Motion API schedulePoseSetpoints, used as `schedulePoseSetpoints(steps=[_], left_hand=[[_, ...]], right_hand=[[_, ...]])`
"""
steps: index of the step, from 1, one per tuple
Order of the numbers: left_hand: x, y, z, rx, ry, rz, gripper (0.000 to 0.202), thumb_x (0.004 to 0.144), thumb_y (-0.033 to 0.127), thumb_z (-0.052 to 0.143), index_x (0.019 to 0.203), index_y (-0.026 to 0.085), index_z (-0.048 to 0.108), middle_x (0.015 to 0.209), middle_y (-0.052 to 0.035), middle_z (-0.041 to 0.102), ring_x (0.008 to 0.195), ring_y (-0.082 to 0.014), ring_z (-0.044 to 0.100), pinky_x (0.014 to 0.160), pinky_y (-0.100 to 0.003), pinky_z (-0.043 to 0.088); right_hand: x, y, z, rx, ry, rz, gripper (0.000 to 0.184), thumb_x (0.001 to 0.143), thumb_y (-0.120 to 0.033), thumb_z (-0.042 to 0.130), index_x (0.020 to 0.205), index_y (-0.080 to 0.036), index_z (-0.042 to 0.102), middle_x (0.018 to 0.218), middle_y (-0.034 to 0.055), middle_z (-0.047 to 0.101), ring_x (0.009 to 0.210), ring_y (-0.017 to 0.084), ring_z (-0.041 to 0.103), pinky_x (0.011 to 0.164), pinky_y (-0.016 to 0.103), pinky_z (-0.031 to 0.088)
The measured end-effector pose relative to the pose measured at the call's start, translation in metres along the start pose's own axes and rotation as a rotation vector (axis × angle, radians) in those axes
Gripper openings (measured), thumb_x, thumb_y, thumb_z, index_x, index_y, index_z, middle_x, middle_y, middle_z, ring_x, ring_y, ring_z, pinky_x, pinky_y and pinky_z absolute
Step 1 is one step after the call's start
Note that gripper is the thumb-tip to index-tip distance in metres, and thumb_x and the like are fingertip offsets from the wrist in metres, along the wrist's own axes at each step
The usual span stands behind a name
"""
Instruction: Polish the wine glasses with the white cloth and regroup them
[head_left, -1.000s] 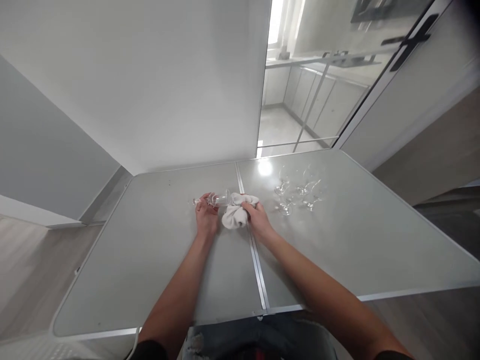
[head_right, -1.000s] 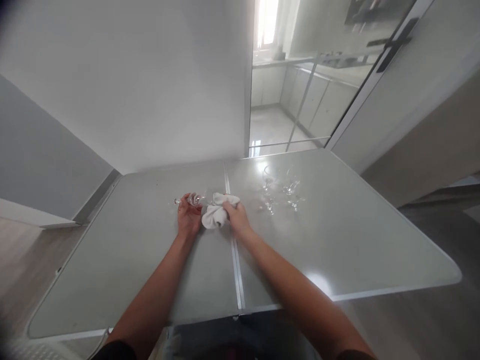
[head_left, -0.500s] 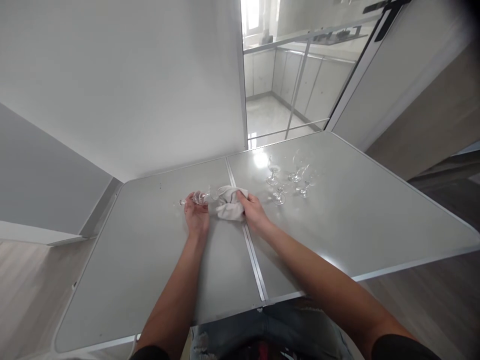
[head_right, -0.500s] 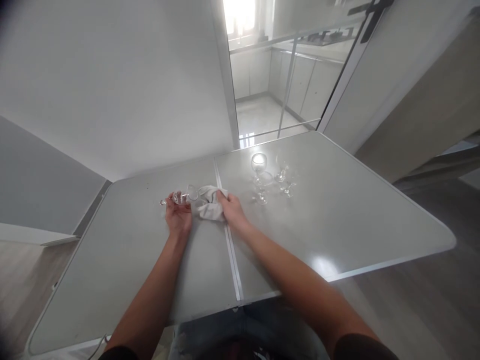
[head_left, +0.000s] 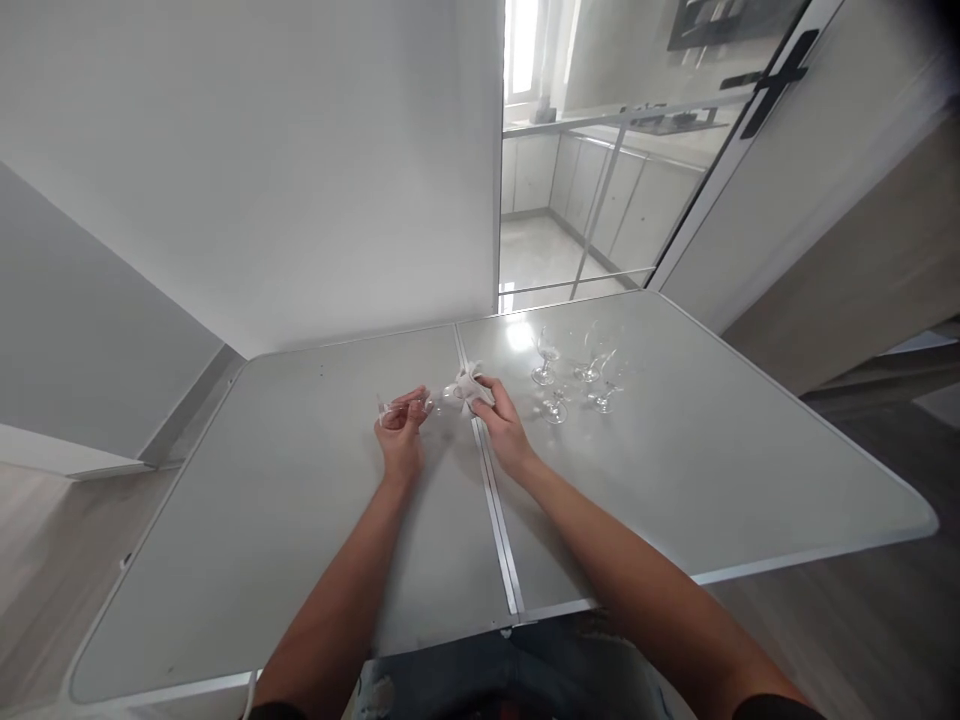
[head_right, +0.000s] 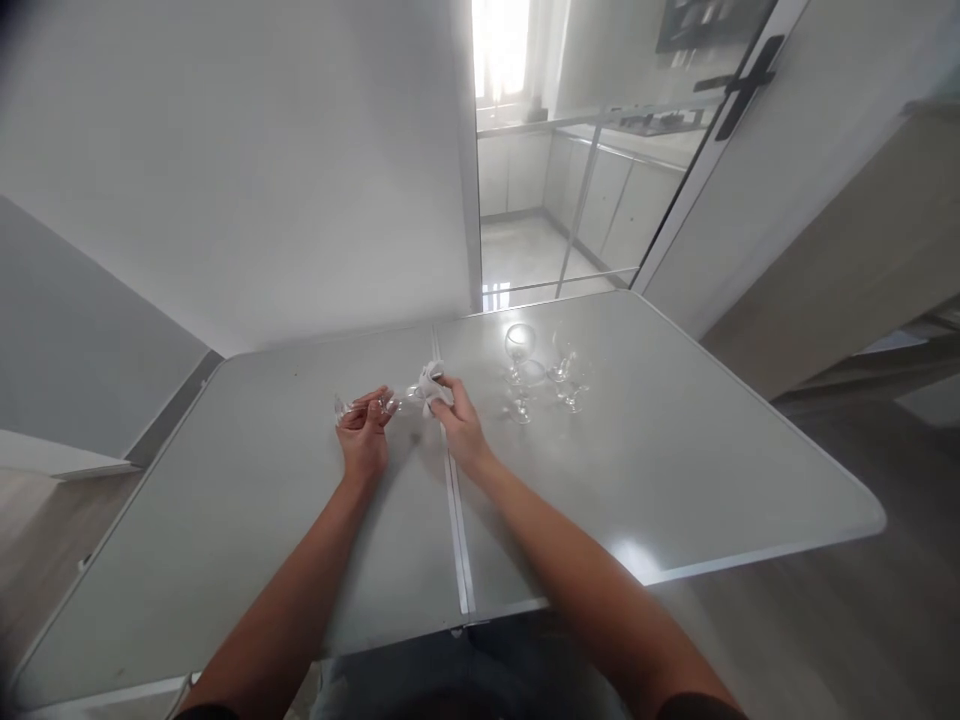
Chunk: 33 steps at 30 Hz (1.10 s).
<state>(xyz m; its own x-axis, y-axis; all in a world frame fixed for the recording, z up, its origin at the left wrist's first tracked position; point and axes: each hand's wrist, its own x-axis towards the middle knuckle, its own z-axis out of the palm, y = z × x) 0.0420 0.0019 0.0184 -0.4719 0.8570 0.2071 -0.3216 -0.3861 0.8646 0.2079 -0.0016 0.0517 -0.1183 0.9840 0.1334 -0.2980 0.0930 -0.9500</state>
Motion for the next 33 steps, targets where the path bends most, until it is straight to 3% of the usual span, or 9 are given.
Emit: schedulePoseSetpoints(steps=[4,8,12,14,19,22,25,29,33], left_hand=[[0.000,0.002,0.000,-0.026,0.003,-0.072,0.029,0.072,0.040,0.087,0.087,0.017,0.078,0.102,-0.0099,0.076,0.092,-0.0208,0.073,0.080,-0.036,0.062],[0.000,0.002,0.002,-0.008,0.000,-0.150,0.032,0.073,0.044,0.085,0.086,0.016,0.077,0.100,-0.0101,0.075,0.086,-0.0192,0.072,0.068,-0.029,0.060],[-0.003,0.002,0.006,-0.017,-0.038,-0.257,0.032,0.074,0.044,0.084,0.080,0.014,0.077,0.085,-0.0066,0.071,0.073,-0.0139,0.066,0.056,-0.020,0.052],[-0.005,0.002,0.007,-0.050,-0.074,-0.285,0.031,0.075,0.043,0.083,0.080,0.014,0.076,0.082,-0.0055,0.069,0.069,-0.0123,0.062,0.055,-0.020,0.050],[-0.002,0.003,0.004,-0.183,-0.106,-0.238,0.026,0.078,0.041,0.082,0.085,0.017,0.074,0.096,-0.0076,0.073,0.083,-0.0154,0.066,0.069,-0.024,0.052],[0.004,0.004,-0.001,-0.246,-0.126,-0.224,0.026,0.076,0.040,0.084,0.078,0.018,0.070,0.091,-0.0069,0.072,0.090,-0.0185,0.068,0.080,-0.028,0.053],[0.007,0.002,-0.004,-0.260,-0.146,-0.213,0.029,0.074,0.042,0.085,0.078,0.018,0.069,0.092,-0.0071,0.072,0.094,-0.0200,0.068,0.082,-0.029,0.053],[0.004,-0.005,-0.003,-0.211,-0.079,-0.231,0.032,0.073,0.045,0.085,0.082,0.017,0.072,0.094,-0.0085,0.074,0.089,-0.0198,0.069,0.073,-0.028,0.054],[0.002,-0.009,0.000,-0.166,-0.036,-0.272,0.032,0.074,0.044,0.084,0.082,0.015,0.074,0.093,-0.0087,0.075,0.079,-0.0169,0.069,0.065,-0.025,0.052]], right_hand=[[0.003,0.001,-0.012,-0.015,-0.130,-0.025,0.042,0.090,-0.034,0.056,0.131,-0.026,0.050,0.102,0.0008,0.063,0.092,0.019,0.058,0.087,0.031,0.048],[0.003,0.000,-0.024,-0.317,-0.267,-0.172,0.058,0.091,-0.036,0.053,0.146,-0.023,0.041,0.113,0.0075,0.065,0.102,0.025,0.061,0.099,0.043,0.048],[0.002,0.000,-0.022,-0.654,-0.519,-0.358,0.064,0.090,-0.035,0.051,0.153,-0.023,0.039,0.121,0.0087,0.068,0.119,0.030,0.060,0.121,0.058,0.025],[0.000,0.000,-0.017,-0.696,-0.570,-0.382,0.067,0.091,-0.032,0.049,0.156,-0.025,0.035,0.120,0.0072,0.069,0.119,0.029,0.061,0.123,0.059,0.018],[-0.006,-0.001,-0.004,-0.259,-0.347,-0.071,0.076,0.091,-0.031,0.052,0.161,-0.026,0.023,0.132,0.0066,0.064,0.122,0.025,0.059,0.113,0.046,0.041],[-0.006,0.001,0.001,0.118,-0.334,0.168,0.077,0.089,-0.033,0.050,0.161,-0.030,0.022,0.130,0.0059,0.065,0.115,0.024,0.064,0.104,0.051,0.048],[-0.006,0.003,0.003,0.278,-0.331,0.283,0.074,0.089,-0.036,0.050,0.159,-0.030,0.025,0.132,0.0081,0.064,0.112,0.026,0.067,0.098,0.056,0.052],[-0.007,0.007,-0.001,-0.011,-0.301,0.055,0.077,0.089,-0.030,0.052,0.160,-0.029,0.023,0.137,0.0076,0.062,0.124,0.026,0.060,0.111,0.056,0.043],[-0.003,0.009,-0.009,-0.624,-0.482,-0.336,0.075,0.088,-0.017,0.045,0.160,-0.027,0.029,0.128,0.0064,0.068,0.122,0.026,0.060,0.125,0.062,0.015]])
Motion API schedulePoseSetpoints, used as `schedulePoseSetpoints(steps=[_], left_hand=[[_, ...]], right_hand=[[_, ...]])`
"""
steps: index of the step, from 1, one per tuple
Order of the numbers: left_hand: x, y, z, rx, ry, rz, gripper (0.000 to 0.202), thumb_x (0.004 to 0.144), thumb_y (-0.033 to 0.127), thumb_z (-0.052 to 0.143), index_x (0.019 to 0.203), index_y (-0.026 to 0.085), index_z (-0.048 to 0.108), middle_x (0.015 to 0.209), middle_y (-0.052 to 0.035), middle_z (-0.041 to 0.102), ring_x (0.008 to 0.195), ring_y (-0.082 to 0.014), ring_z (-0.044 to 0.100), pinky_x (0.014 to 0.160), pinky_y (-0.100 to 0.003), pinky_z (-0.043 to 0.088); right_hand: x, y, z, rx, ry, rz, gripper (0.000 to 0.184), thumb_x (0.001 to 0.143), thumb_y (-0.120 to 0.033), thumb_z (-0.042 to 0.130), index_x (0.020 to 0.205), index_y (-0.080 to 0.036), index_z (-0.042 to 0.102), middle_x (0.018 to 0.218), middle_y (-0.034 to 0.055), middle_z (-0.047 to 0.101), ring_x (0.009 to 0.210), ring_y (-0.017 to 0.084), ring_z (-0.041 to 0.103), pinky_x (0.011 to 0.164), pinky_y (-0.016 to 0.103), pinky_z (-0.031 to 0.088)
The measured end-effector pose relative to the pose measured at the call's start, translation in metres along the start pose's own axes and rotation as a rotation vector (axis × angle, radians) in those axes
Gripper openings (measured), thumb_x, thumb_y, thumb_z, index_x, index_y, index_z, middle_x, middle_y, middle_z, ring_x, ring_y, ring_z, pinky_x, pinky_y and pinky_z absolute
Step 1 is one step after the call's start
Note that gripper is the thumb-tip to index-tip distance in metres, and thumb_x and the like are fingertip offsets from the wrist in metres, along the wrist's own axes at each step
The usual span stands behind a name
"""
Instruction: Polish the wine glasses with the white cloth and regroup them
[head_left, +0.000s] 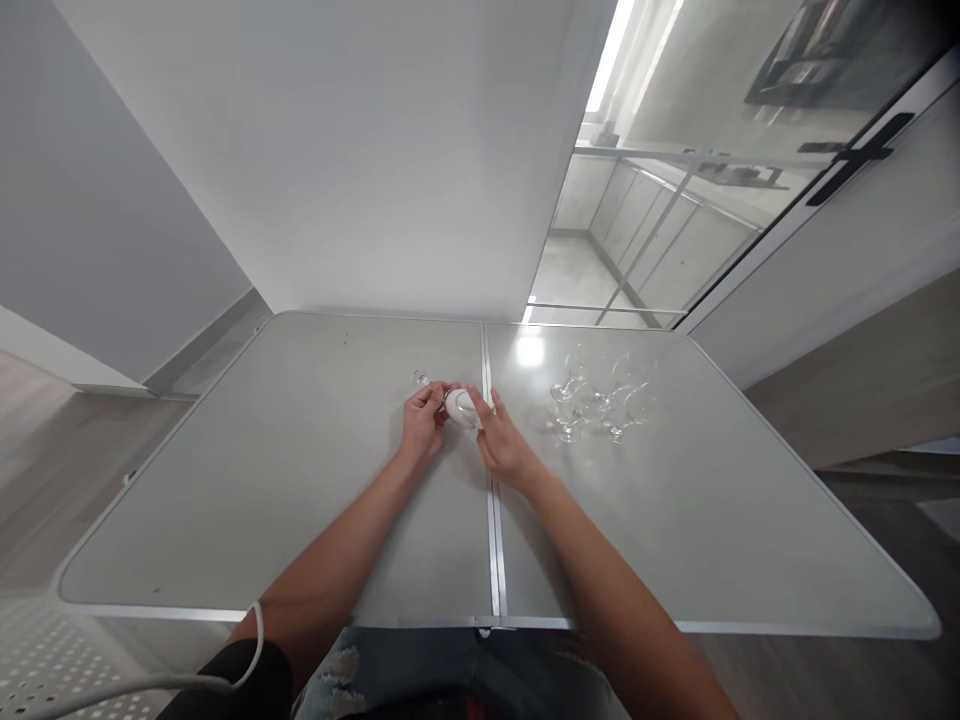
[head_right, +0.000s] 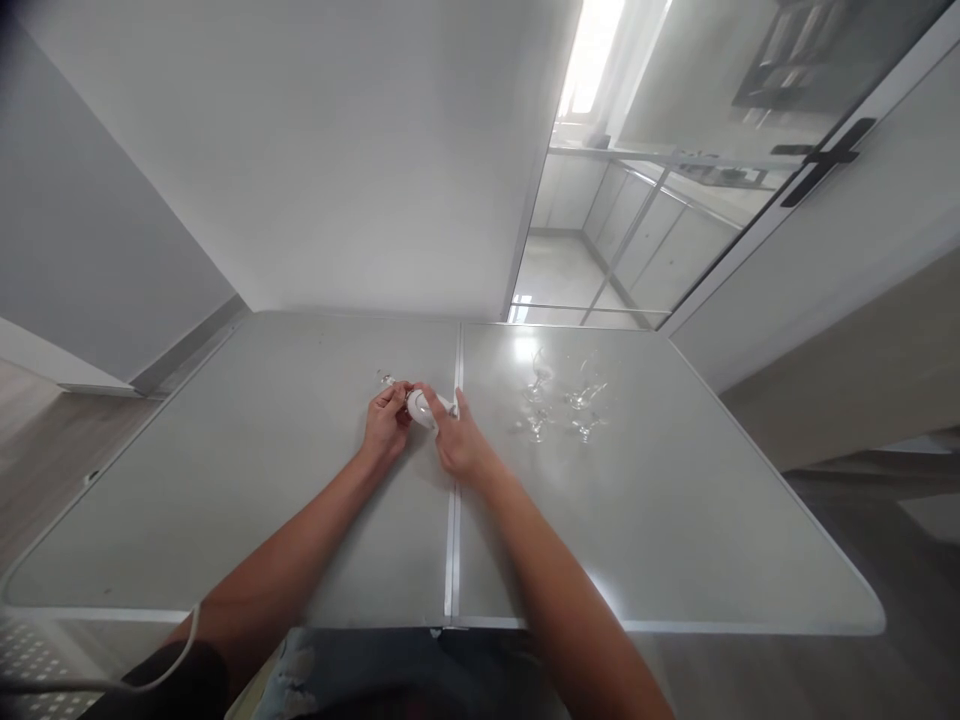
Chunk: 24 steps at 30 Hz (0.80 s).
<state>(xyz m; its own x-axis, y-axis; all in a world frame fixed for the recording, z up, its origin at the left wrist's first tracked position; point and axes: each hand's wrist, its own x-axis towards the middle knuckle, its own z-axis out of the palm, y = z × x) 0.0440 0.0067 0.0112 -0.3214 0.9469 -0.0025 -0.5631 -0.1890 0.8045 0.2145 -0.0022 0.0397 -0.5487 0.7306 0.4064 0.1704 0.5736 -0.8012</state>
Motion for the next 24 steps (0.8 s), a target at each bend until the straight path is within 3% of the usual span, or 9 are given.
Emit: schedulePoseSetpoints(steps=[4,7,9,12,15,19,24], left_hand=[[0.001,0.002,-0.001,0.000,0.033,-0.004,0.031,0.074,0.042,0.084,0.083,0.014,0.074,0.092,-0.0085,0.076,0.076,-0.0148,0.068,0.066,-0.024,0.051],[0.002,0.003,-0.003,-0.021,0.057,-0.019,0.030,0.076,0.042,0.083,0.084,0.015,0.073,0.091,-0.0069,0.075,0.076,-0.0134,0.067,0.069,-0.024,0.051],[0.003,0.003,-0.004,-0.053,0.054,-0.026,0.029,0.076,0.041,0.083,0.084,0.015,0.073,0.091,-0.0060,0.075,0.078,-0.0133,0.067,0.071,-0.024,0.051],[0.003,0.002,-0.005,-0.106,0.020,-0.028,0.029,0.075,0.040,0.084,0.084,0.016,0.071,0.093,-0.0053,0.074,0.081,-0.0141,0.067,0.074,-0.025,0.051],[0.004,0.002,-0.005,-0.103,-0.022,-0.011,0.029,0.075,0.040,0.084,0.082,0.017,0.069,0.092,-0.0055,0.073,0.083,-0.0152,0.067,0.075,-0.026,0.051],[0.002,0.003,-0.003,-0.078,-0.083,0.036,0.028,0.078,0.041,0.082,0.080,0.017,0.067,0.094,-0.0069,0.073,0.088,-0.0173,0.067,0.076,-0.027,0.051],[0.003,0.001,-0.005,-0.103,-0.052,0.069,0.025,0.078,0.039,0.083,0.080,0.019,0.068,0.099,-0.0060,0.073,0.093,-0.0165,0.067,0.076,-0.026,0.053]], right_hand=[[0.005,0.004,-0.002,-0.422,-0.134,-0.158,0.084,0.083,-0.006,0.039,0.162,-0.028,0.021,0.101,0.0023,0.076,0.103,0.025,0.067,0.122,0.071,-0.005],[0.007,0.004,0.001,-0.603,-0.144,-0.217,0.085,0.085,-0.003,0.037,0.164,-0.026,0.012,0.108,0.0036,0.076,0.107,0.026,0.066,0.120,0.074,-0.007],[0.006,0.004,0.004,-0.602,-0.129,-0.214,0.083,0.088,-0.003,0.035,0.164,-0.024,0.009,0.118,0.0066,0.073,0.112,0.026,0.065,0.120,0.073,-0.008],[0.003,0.005,0.010,-0.296,-0.075,-0.120,0.071,0.095,-0.011,0.035,0.163,-0.023,0.019,0.143,0.0088,0.060,0.129,0.026,0.057,0.125,0.065,0.000],[0.001,0.005,0.014,0.275,0.054,0.090,0.054,0.100,-0.030,0.044,0.155,-0.027,0.042,0.154,0.0040,0.049,0.141,0.026,0.046,0.124,0.052,0.026],[0.004,0.002,0.010,0.893,0.235,0.327,0.064,0.094,-0.041,0.061,0.154,-0.033,0.040,0.132,0.0029,0.066,0.122,0.024,0.061,0.109,0.047,0.045],[0.008,0.000,0.002,1.121,0.424,0.442,0.059,0.085,-0.035,0.070,0.142,-0.030,0.053,0.099,0.0011,0.070,0.095,0.019,0.066,0.088,0.039,0.054]])
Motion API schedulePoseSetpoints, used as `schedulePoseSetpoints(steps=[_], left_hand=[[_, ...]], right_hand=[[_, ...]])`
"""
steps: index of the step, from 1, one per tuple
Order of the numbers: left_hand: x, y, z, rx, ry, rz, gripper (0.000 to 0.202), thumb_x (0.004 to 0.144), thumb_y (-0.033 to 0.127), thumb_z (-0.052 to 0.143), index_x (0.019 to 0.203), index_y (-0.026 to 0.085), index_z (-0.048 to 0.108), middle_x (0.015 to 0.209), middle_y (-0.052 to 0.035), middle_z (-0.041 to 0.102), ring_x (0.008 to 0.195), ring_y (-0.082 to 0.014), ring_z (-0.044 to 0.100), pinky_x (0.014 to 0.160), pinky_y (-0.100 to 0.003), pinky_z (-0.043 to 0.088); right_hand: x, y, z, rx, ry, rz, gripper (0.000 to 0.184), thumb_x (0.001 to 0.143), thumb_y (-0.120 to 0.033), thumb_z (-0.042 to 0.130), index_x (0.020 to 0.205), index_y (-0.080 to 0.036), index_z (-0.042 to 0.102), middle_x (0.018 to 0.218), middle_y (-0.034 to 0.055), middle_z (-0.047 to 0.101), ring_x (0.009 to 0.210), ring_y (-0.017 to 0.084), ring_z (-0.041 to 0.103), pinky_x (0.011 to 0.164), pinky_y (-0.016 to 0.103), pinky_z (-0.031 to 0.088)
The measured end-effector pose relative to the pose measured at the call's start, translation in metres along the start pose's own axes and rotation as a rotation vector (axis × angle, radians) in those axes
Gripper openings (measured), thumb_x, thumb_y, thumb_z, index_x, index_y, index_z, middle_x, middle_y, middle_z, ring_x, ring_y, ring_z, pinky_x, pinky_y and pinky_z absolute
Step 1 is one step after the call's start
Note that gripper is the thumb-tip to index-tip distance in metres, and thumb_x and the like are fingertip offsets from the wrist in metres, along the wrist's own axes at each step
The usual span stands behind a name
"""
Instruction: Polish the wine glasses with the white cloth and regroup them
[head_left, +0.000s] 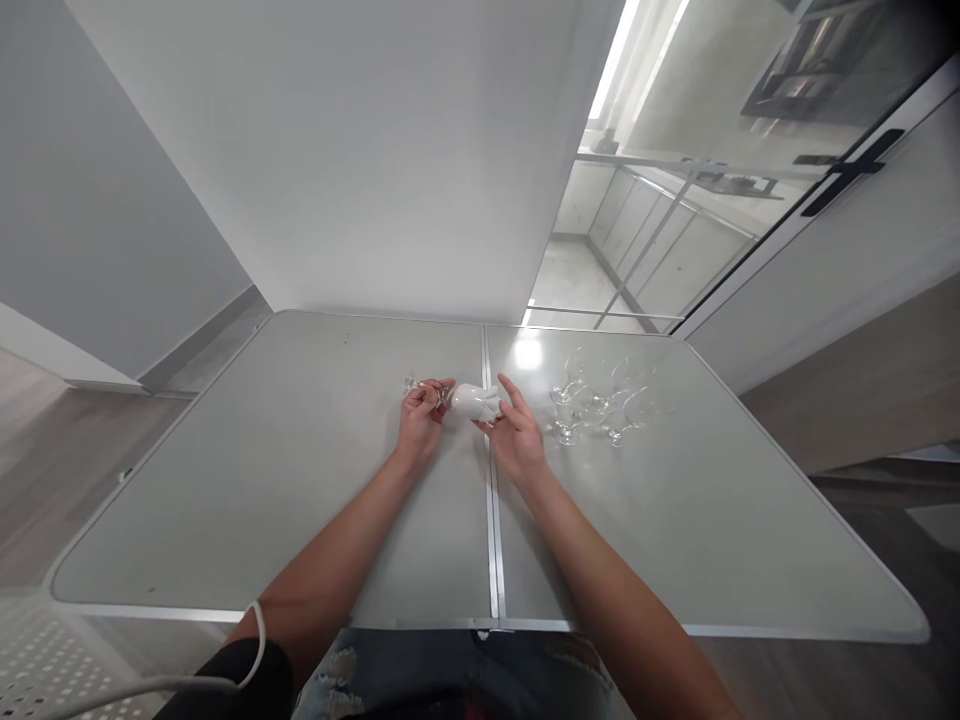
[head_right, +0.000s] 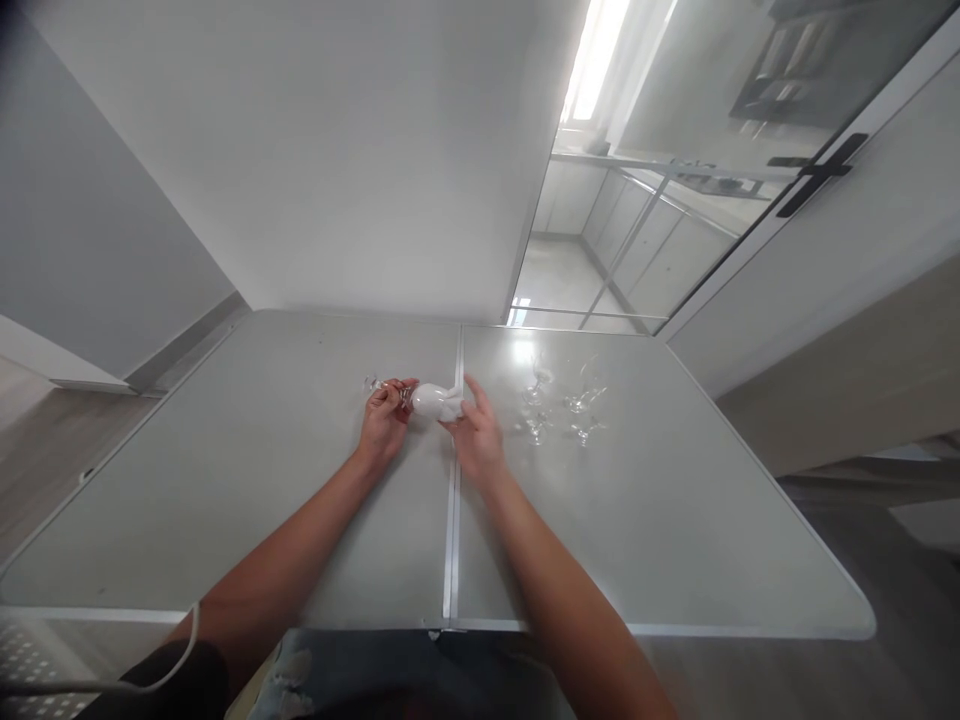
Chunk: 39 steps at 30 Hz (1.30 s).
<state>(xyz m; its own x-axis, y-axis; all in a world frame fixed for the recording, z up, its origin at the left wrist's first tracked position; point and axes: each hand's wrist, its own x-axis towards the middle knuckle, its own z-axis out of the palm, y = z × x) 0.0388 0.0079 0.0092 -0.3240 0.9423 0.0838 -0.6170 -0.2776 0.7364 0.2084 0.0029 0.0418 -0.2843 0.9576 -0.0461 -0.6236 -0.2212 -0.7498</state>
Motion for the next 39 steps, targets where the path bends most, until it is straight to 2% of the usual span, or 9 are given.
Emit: schedulePoseSetpoints(steps=[4,9,15,21,26,28,32,36,39], left_hand=[[0.000,-0.003,-0.001,0.000,0.008,0.008,0.026,0.078,0.041,0.083,0.083,0.019,0.070,0.104,-0.0069,0.074,0.099,-0.0180,0.068,0.084,-0.030,0.056],[-0.001,-0.003,0.001,-0.021,0.008,0.017,0.026,0.078,0.041,0.083,0.084,0.019,0.071,0.107,-0.0074,0.074,0.104,-0.0196,0.069,0.091,-0.033,0.056],[0.007,0.003,-0.008,-0.137,0.112,0.052,0.021,0.082,0.038,0.081,0.086,0.020,0.071,0.112,-0.0037,0.073,0.110,-0.0165,0.068,0.099,-0.031,0.055],[0.010,0.002,-0.015,-0.225,0.135,0.064,0.015,0.085,0.033,0.078,0.090,0.020,0.073,0.113,-0.0032,0.074,0.110,-0.0153,0.069,0.106,-0.033,0.052],[0.010,0.003,-0.015,-0.327,0.136,0.079,0.013,0.085,0.033,0.078,0.091,0.023,0.075,0.114,0.0011,0.074,0.105,-0.0105,0.069,0.110,-0.029,0.049],[0.008,0.001,-0.013,-0.319,0.098,0.073,0.017,0.081,0.035,0.082,0.091,0.024,0.075,0.114,0.0022,0.074,0.104,-0.0104,0.069,0.109,-0.028,0.050],[0.002,-0.004,-0.006,-0.204,0.004,0.033,0.026,0.068,0.036,0.091,0.085,0.024,0.076,0.113,-0.0002,0.073,0.099,-0.0129,0.069,0.102,-0.031,0.055],[-0.002,-0.006,-0.003,-0.098,-0.069,-0.055,0.028,0.064,0.035,0.093,0.081,0.021,0.075,0.100,-0.0008,0.071,0.085,-0.0111,0.067,0.083,-0.027,0.060],[-0.001,-0.004,-0.005,-0.010,-0.081,-0.125,0.030,0.067,0.040,0.091,0.083,0.019,0.075,0.086,-0.0012,0.069,0.071,-0.0099,0.063,0.067,-0.024,0.057]], right_hand=[[0.000,-0.001,0.000,-0.006,0.099,-0.122,0.054,0.084,-0.031,0.069,0.136,-0.025,0.057,0.090,0.0008,0.068,0.085,0.017,0.064,0.083,0.033,0.052],[-0.002,0.000,0.000,-0.016,0.154,-0.234,0.051,0.086,-0.034,0.068,0.135,-0.021,0.058,0.092,0.0023,0.068,0.086,0.017,0.064,0.086,0.035,0.051],[-0.003,-0.008,0.006,-0.073,0.156,-0.397,0.042,0.094,-0.043,0.060,0.132,-0.024,0.060,0.120,0.0070,0.068,0.113,0.022,0.063,0.104,0.042,0.047],[-0.002,-0.010,0.011,-0.091,0.093,-0.442,0.032,0.099,-0.044,0.053,0.116,-0.021,0.067,0.119,0.0087,0.069,0.117,0.023,0.063,0.110,0.045,0.045],[0.004,0.000,0.003,-0.074,0.215,-0.420,0.030,0.094,-0.045,0.061,0.111,-0.022,0.066,0.116,0.0061,0.069,0.112,0.021,0.063,0.105,0.043,0.049],[0.005,0.005,0.003,-0.071,0.221,-0.377,0.030,0.092,-0.047,0.064,0.107,-0.021,0.067,0.113,0.0063,0.071,0.112,0.021,0.064,0.103,0.041,0.050],[0.003,0.010,0.007,-0.045,0.107,-0.239,0.029,0.089,-0.047,0.067,0.100,-0.020,0.069,0.109,0.0074,0.072,0.109,0.023,0.065,0.098,0.042,0.053],[0.001,0.004,0.009,0.001,0.047,-0.200,0.029,0.090,-0.044,0.062,0.112,-0.027,0.067,0.120,0.0049,0.068,0.116,0.024,0.062,0.095,0.044,0.055],[0.000,-0.003,0.010,-0.059,0.013,-0.186,0.031,0.089,-0.043,0.057,0.115,-0.028,0.067,0.120,0.0053,0.068,0.119,0.025,0.061,0.094,0.045,0.055]])
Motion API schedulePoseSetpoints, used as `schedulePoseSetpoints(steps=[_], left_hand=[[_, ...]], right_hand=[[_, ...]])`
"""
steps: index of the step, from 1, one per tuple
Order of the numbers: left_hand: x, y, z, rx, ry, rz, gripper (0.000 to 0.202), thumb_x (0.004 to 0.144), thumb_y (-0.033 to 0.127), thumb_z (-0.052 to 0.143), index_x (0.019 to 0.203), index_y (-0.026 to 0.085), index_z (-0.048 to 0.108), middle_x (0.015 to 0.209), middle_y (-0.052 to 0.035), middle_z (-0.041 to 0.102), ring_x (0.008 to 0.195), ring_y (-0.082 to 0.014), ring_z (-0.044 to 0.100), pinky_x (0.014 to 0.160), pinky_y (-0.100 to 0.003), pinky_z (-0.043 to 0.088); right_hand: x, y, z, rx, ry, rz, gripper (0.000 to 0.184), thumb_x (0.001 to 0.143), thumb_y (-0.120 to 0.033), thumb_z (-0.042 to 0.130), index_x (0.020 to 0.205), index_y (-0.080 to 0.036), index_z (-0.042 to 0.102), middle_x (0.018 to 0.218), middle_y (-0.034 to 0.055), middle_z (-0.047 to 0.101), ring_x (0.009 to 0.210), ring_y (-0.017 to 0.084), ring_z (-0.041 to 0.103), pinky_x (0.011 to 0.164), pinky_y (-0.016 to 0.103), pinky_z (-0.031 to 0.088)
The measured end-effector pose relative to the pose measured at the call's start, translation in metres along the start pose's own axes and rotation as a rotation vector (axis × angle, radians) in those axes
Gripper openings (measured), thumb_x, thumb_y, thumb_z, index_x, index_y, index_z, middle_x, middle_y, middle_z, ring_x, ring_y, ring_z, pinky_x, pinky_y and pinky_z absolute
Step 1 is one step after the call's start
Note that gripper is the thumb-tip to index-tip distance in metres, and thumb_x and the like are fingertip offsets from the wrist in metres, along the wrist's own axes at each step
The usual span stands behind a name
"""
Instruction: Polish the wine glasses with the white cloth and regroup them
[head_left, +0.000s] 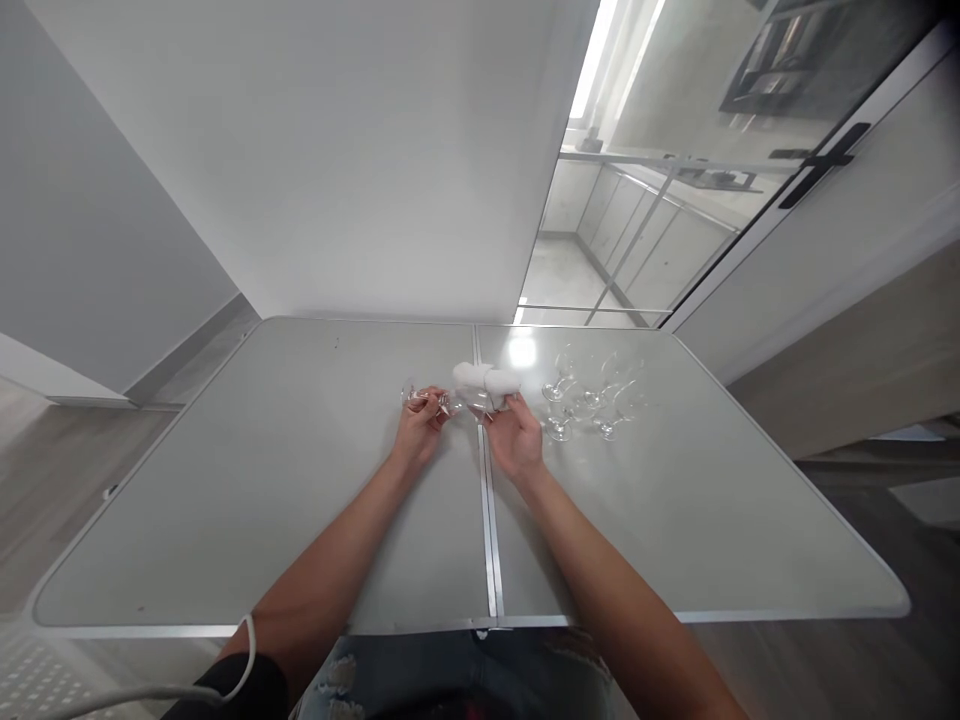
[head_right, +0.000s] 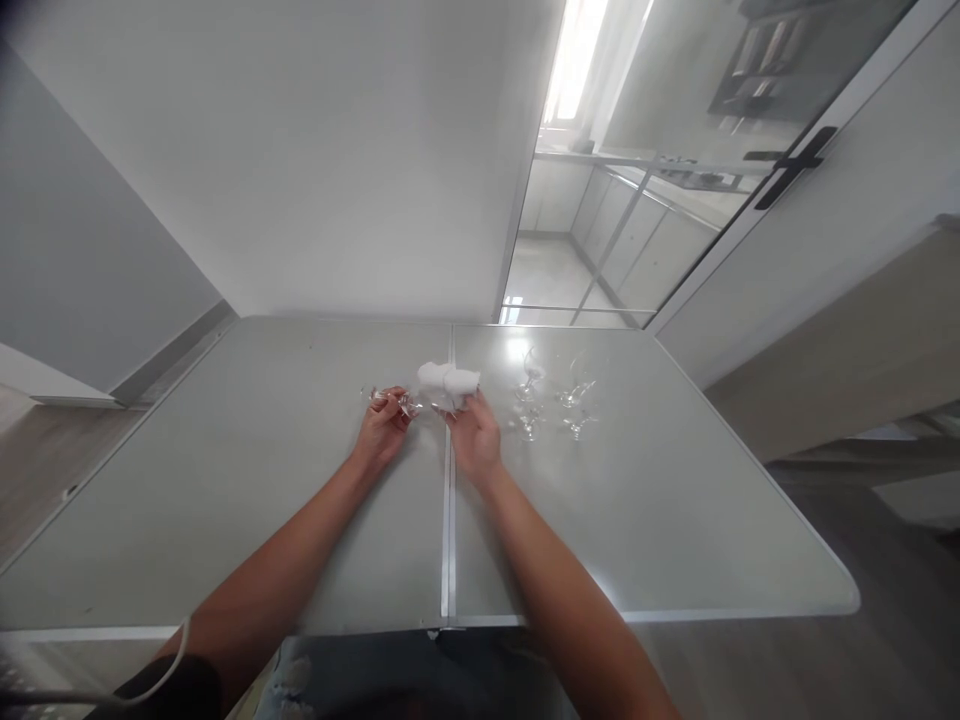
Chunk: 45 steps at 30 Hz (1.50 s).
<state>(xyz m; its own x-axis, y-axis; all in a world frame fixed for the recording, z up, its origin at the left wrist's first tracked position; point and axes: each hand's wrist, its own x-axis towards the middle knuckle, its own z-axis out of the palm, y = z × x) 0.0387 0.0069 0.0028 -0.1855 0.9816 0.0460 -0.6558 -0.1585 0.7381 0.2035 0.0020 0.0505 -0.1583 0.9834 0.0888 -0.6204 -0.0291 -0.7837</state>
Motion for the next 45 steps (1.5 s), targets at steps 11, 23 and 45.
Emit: schedulePoseSetpoints(steps=[11,23,45], left_hand=[[-0.002,-0.009,0.006,0.181,0.056,0.052,0.022,0.054,0.020,0.091,0.063,0.015,0.071,0.067,0.0006,0.062,0.061,-0.0092,0.054,0.056,-0.020,0.044],[-0.009,-0.006,0.009,0.365,0.013,0.192,0.020,0.062,0.027,0.087,0.066,0.017,0.070,0.068,-0.0003,0.059,0.066,-0.0129,0.053,0.065,-0.025,0.044],[-0.014,0.011,0.028,0.260,-0.088,0.144,0.028,0.078,0.037,0.079,0.099,0.021,0.067,0.098,-0.0063,0.065,0.090,-0.0173,0.060,0.080,-0.026,0.046]], right_hand=[[-0.004,-0.009,-0.014,-1.026,-0.410,-0.554,0.014,0.088,-0.034,0.063,0.080,-0.027,0.071,0.125,0.0064,0.066,0.124,0.031,0.052,0.112,0.053,0.031],[0.003,-0.008,-0.015,-1.415,-0.343,-0.573,0.051,0.085,-0.036,0.067,0.132,-0.022,0.054,0.140,0.0145,0.054,0.128,0.032,0.049,0.113,0.050,0.029],[0.008,-0.001,-0.026,-1.638,-0.305,-0.445,0.046,0.072,-0.029,0.074,0.116,-0.021,0.063,0.106,0.0104,0.070,0.097,0.029,0.063,0.099,0.044,0.034]])
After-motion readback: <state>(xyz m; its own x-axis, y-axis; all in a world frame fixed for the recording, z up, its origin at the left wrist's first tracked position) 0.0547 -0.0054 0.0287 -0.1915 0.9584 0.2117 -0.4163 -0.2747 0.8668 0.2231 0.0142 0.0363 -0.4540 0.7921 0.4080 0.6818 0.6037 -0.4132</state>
